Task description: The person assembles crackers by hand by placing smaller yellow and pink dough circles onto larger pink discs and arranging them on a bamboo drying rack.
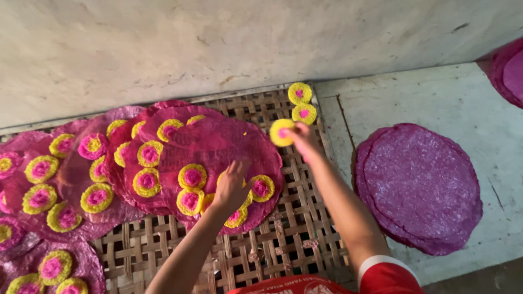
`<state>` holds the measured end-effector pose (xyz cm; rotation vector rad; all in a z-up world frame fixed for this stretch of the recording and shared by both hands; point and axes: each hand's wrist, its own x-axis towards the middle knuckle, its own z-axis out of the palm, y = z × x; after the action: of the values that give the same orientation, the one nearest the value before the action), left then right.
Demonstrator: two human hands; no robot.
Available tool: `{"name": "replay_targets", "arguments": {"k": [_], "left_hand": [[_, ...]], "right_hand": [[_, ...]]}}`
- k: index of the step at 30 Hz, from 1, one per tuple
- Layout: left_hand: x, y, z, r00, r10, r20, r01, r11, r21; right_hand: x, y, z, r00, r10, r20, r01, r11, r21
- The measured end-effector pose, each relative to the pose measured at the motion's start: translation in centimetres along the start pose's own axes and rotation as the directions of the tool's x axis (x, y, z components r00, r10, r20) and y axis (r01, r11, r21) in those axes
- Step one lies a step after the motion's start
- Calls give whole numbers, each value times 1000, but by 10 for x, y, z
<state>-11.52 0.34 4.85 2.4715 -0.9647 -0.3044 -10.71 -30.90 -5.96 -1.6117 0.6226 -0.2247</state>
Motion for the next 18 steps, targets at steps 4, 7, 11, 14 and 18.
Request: {"name": "replay_targets", "arguments": {"k": [4, 7, 11, 14, 18], "left_hand": [[-35, -12, 8, 988, 42, 150, -96, 924, 371], [-36, -22, 9, 995, 14, 100, -45, 950, 310], [-30, -37, 2, 998, -63, -17, 65, 961, 270], [-25, -45, -2, 993, -110, -53, 118, 973, 198], [-24, -52, 4, 991, -130, -42, 134, 988, 79]], "right_hand": [[3, 26, -69, 991, -80, -106, 54, 972, -229], [-3, 27, -75, 938, -313, -148, 153, 758, -635], [-19, 2, -57, 822, -565, -75, 226, 445, -867], [-48, -25, -46, 680, -733, -26, 363, 367, -857], [-113, -49, 1, 725, -689, -13, 565, 606, -560]]}}
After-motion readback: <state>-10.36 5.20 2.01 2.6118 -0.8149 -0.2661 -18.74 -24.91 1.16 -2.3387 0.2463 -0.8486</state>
